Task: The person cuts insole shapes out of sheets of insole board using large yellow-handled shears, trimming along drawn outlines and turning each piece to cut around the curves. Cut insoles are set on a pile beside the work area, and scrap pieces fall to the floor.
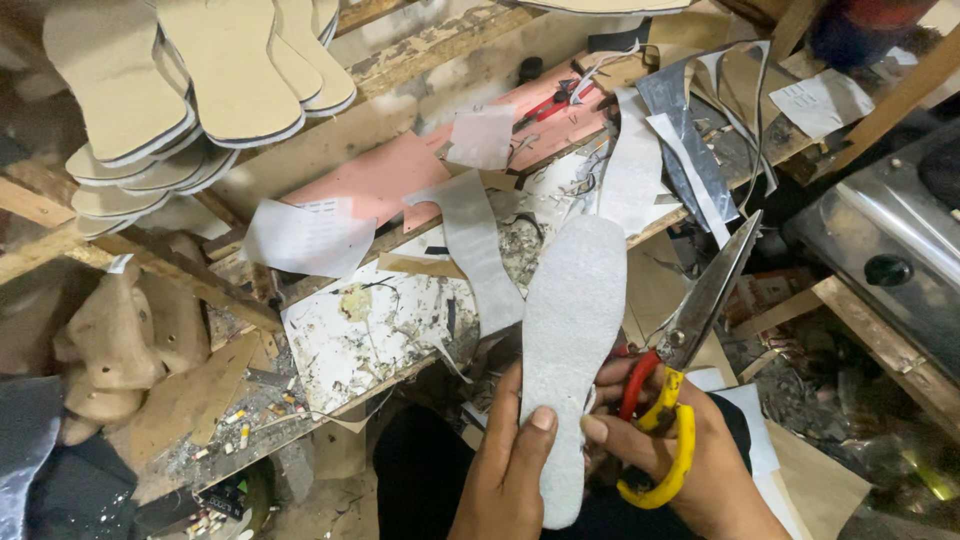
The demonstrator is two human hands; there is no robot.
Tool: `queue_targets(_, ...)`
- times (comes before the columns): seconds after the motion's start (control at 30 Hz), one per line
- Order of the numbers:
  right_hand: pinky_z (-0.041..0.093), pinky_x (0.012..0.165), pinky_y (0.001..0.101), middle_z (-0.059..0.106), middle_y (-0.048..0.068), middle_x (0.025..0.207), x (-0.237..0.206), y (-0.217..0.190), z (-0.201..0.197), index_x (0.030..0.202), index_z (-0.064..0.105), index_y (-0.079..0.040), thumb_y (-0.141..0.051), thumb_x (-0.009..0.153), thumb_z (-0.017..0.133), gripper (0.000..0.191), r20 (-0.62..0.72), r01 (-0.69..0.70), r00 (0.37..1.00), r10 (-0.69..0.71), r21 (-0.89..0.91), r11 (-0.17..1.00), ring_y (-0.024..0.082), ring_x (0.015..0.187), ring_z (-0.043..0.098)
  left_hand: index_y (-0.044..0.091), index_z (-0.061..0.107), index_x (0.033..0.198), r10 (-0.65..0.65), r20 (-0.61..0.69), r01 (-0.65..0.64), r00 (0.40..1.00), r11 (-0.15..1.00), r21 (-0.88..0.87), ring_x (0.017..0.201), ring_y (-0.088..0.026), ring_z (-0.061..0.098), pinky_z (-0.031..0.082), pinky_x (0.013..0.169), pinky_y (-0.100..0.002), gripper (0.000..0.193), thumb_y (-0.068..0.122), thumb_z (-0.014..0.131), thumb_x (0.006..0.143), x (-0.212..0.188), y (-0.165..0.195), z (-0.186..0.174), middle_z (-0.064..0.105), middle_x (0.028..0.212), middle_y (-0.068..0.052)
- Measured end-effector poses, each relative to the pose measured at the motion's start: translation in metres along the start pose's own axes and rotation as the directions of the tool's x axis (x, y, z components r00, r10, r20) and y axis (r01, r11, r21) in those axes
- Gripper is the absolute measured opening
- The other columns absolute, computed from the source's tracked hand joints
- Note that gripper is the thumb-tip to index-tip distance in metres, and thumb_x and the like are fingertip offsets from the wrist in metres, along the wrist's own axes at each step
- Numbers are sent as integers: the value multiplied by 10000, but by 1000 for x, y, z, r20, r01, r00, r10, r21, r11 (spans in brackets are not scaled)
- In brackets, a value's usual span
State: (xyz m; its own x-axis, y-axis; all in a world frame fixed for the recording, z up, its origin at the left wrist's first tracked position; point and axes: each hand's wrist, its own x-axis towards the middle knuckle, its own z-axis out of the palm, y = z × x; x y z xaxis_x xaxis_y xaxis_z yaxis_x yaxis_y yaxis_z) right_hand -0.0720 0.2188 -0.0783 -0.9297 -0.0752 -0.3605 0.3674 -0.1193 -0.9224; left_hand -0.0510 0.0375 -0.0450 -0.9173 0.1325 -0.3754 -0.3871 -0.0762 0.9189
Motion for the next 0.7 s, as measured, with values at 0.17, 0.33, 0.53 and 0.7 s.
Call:
queue_targets(0.17,605,718,361,740,110,919,7,3,1,1118,684,-5,-75,655,848,497,-88,-28,996,30,22,999,200,818,732,81,255,1576,87,72,-68,994,969,-237,1280,-268,636,496,1071,-422,755,199,606,918,4,-1,6,622,1407,-222)
queue_targets(0.33,613,703,365,755,120,894,13,-1,3,1102,684,8,-107,670,822,468,-79,-52,995,56,50,997,212,788,739,-33,217,1545,267,128,-187,955,879,-438,1338,-335,602,453,1149,-466,759,99,638,928,9,-3,7,573,1443,-298)
queue_targets(0.53,611,716,363,757,115,895,9,7,-5,1098,693,21,-88,684,828,449,-28,-23,999,24,52,998,207,795,735,-27,179,1548,283,132,-206,950,885,-418,1341,-341,610,445,1156,-471,775,106,633,934,7,-18,13,567,1454,-315)
queue_targets(0.7,601,748,370,751,109,900,11,13,-5,1104,690,-3,-101,687,841,453,-101,-90,991,92,26,996,215,822,733,-7,199,1565,212,78,-179,974,934,-308,1310,-317,637,484,1128,-461,791,111,639,918,11,-27,16,603,1405,-297)
